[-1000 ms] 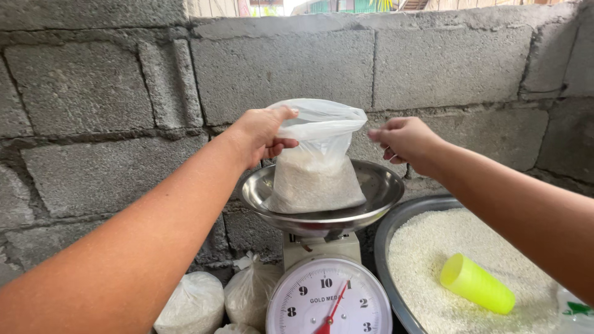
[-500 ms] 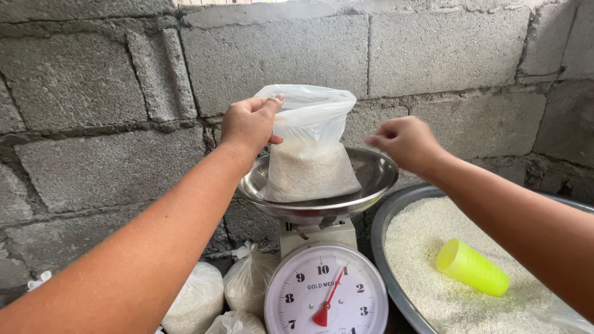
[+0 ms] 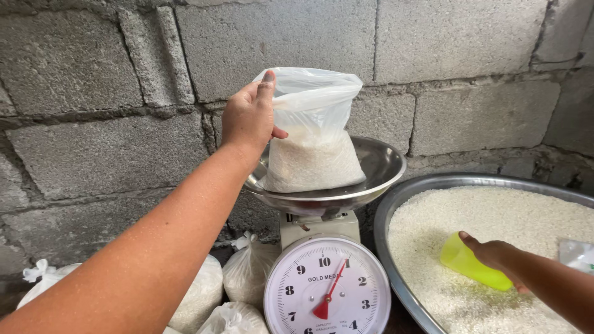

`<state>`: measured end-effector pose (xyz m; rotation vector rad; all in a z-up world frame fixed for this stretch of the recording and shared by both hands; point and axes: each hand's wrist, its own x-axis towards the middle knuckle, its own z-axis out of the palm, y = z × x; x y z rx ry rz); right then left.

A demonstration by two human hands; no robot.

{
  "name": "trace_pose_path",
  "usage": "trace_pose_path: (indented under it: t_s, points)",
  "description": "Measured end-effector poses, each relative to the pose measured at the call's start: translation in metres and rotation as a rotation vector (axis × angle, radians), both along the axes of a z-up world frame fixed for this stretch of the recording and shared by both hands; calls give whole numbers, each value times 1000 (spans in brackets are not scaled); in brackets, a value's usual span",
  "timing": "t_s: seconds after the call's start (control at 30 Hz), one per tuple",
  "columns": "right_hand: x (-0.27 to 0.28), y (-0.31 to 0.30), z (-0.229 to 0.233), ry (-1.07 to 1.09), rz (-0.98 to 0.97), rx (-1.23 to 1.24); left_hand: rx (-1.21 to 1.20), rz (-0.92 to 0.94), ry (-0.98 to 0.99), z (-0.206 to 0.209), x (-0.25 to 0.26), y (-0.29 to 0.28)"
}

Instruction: The person scoops rice from a large metal basin into a plastic bag using a yellow cup, places the bag on a mechanical scale, and adjusts the amount until the target weight is reached. The person then ties the bag and sets it aside with other filled bags.

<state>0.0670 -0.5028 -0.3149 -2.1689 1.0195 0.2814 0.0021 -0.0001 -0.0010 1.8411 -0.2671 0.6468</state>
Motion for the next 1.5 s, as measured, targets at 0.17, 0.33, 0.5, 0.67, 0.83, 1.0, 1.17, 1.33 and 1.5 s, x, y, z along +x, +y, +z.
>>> trace_pose_path:
  t_s: [0.17, 0.33, 0.5, 0.67, 0.83, 1.0, 1.17, 1.33, 1.5]
  points:
    - [2, 8, -7, -120, 72, -55, -60, -10, -24, -1, 0, 3]
    - [4, -10, 12, -219, 103, -348, -42, -6, -15, -2, 3, 2]
    - [-1, -54, 11, -43, 46, -918, -37, -15, -7, -6, 9, 1]
    - [-2, -40, -17, -77, -20, -673, -55, -38, -10, -9, 14, 3]
    - [5, 27, -26, -178, -34, -315, -36, -43, -10, -13, 14, 4]
    - [-5, 53, -12, -221, 2, -153, -25, -11, 13, -12, 13, 3]
    - [-19, 67, 18, -404, -133, 292, -46, -44, -6, -13, 16, 3]
    - [-54, 83, 56, -516, -338, 712, -74, -84, -22, -13, 16, 4]
    - [-77, 95, 76, -592, -437, 954, -61, -83, -13, -13, 14, 4]
